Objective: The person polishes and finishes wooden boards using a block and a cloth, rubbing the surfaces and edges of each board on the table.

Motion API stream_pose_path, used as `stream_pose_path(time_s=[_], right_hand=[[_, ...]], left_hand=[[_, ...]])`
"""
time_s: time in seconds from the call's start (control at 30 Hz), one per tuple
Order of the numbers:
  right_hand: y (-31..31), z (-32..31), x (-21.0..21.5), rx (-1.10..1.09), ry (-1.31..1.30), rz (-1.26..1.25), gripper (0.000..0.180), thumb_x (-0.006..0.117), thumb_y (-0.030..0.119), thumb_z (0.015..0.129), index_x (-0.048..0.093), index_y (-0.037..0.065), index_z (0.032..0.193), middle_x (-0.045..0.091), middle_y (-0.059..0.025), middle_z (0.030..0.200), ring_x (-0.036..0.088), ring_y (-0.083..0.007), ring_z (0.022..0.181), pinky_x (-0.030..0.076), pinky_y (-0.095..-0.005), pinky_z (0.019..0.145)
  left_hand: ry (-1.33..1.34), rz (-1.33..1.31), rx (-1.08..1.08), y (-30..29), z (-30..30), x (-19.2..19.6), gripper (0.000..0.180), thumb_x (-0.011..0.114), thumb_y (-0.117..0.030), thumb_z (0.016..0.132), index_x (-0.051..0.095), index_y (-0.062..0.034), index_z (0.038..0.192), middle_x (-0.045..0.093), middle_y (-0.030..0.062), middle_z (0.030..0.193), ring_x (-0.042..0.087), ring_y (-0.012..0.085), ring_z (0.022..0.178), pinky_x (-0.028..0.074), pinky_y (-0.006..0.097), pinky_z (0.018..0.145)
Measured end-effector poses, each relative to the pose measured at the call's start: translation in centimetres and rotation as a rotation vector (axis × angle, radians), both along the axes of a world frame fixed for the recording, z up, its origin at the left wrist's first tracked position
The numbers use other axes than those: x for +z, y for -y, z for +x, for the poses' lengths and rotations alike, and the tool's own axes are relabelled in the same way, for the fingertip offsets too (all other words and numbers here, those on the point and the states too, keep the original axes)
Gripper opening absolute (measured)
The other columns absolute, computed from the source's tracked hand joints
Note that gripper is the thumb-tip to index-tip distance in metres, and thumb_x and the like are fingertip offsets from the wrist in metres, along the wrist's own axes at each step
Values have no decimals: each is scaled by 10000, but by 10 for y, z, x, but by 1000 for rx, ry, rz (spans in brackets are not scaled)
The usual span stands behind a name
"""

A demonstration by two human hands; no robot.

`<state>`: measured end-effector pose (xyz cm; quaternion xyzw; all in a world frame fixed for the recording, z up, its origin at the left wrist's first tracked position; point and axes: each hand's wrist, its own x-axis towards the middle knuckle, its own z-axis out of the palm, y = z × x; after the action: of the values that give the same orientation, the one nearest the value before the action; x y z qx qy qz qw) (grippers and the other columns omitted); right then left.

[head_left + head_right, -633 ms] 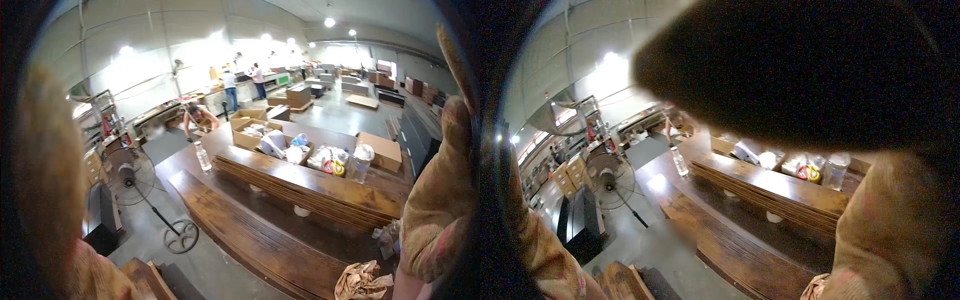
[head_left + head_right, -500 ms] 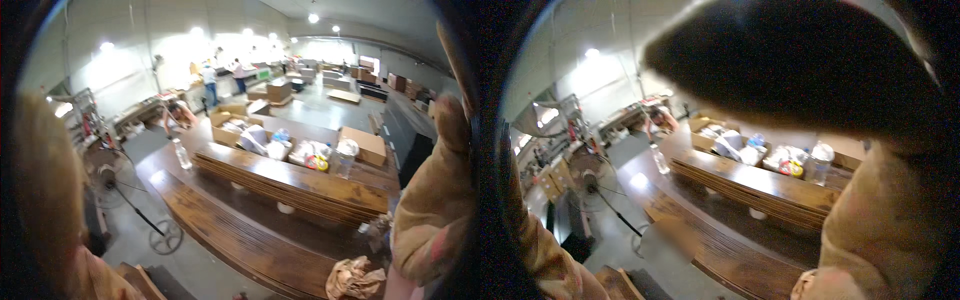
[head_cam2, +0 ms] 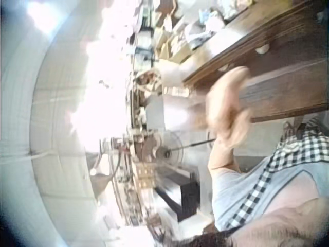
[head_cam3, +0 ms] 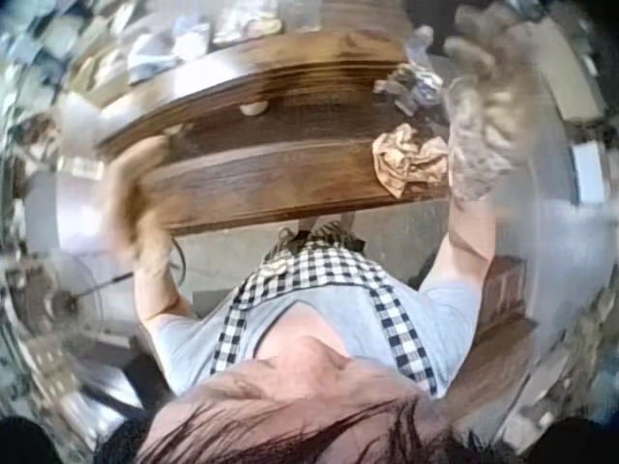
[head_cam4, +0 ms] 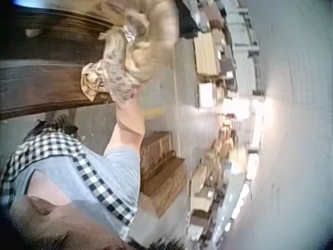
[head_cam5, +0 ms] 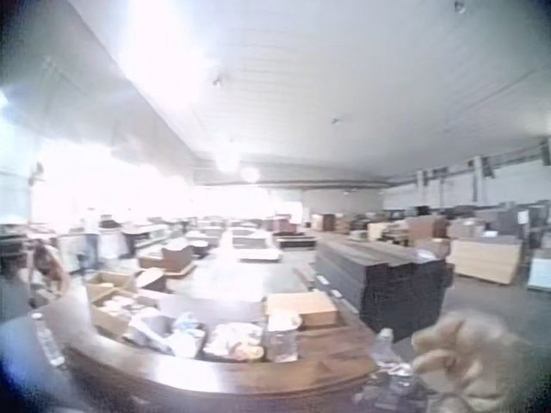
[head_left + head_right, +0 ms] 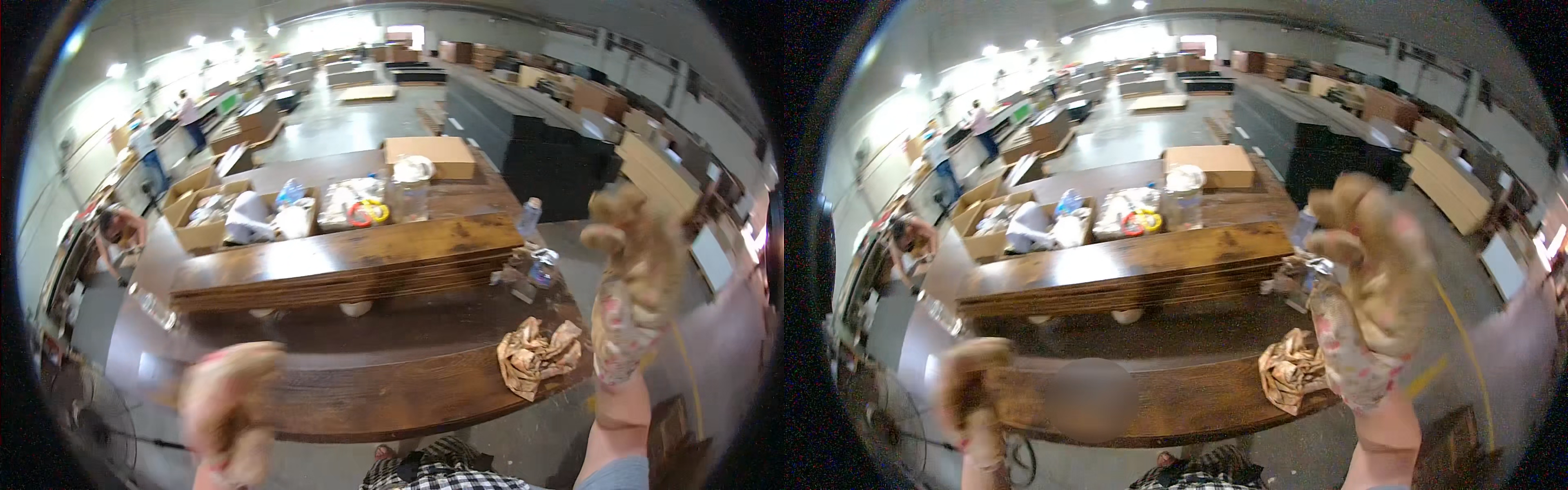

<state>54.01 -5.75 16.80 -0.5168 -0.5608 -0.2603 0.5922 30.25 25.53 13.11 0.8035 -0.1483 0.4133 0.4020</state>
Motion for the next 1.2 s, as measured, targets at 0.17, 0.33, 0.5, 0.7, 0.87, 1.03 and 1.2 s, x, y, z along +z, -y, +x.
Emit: stream_pose_path(time_s=[0.17,0.33,0.5,0.7,0.87,1.03,1.2], right_hand=[[82,-6,-117,-647,-465,-378,425,647,186,901,536,107,1303,501,-129,1285,605,-208,1031,563,-314,810],[88,-30,-231,-962,-159,-1070,664,491,610,893,452,165,1385,414,-136,1443,279,-357,1385,143,-538,1162],[128,9,-229,-1105,-522,-788,169,603,229,901,616,85,989,587,-51,987,612,-174,875,570,-322,698],[195,20,-177,-610,-1174,45,270,662,231,905,604,47,1093,646,-82,1052,649,-143,892,586,-276,741],[119,15,-160,-13,-932,-328,373,644,337,893,605,68,1148,636,-100,1013,621,-238,999,504,-400,914],[84,15,-166,-117,-451,-592,834,731,233,783,286,109,1477,419,-184,1376,405,-315,1307,290,-455,1129],[140,107,-187,-154,-1093,-65,483,612,47,894,454,92,1348,569,-98,1219,599,-145,982,526,-266,840]], left_hand=[[-468,355,-348,40,94,-66,453,674,-189,846,549,-58,1261,536,190,1286,488,385,1224,423,473,1018],[-603,608,-529,123,144,-110,606,677,-306,861,451,-61,1367,412,205,1404,329,433,1350,336,511,1095],[-588,548,-501,163,172,-163,784,680,-366,852,299,-26,1447,288,239,1471,254,463,1376,305,518,1107],[-504,80,-575,173,204,-162,841,657,-203,876,137,-48,1518,172,234,1540,211,352,1429,232,464,1142],[-907,-954,-908,219,227,-127,912,606,-428,914,34,-69,1526,129,171,1575,205,322,1438,230,430,1150],[-950,-1266,-772,220,220,-132,769,681,-162,881,224,-93,1496,514,123,1309,514,233,1222,439,370,1025],[-399,-61,-642,207,217,-159,371,558,-42,858,594,-99,1223,649,123,1135,642,289,1006,537,374,818]])
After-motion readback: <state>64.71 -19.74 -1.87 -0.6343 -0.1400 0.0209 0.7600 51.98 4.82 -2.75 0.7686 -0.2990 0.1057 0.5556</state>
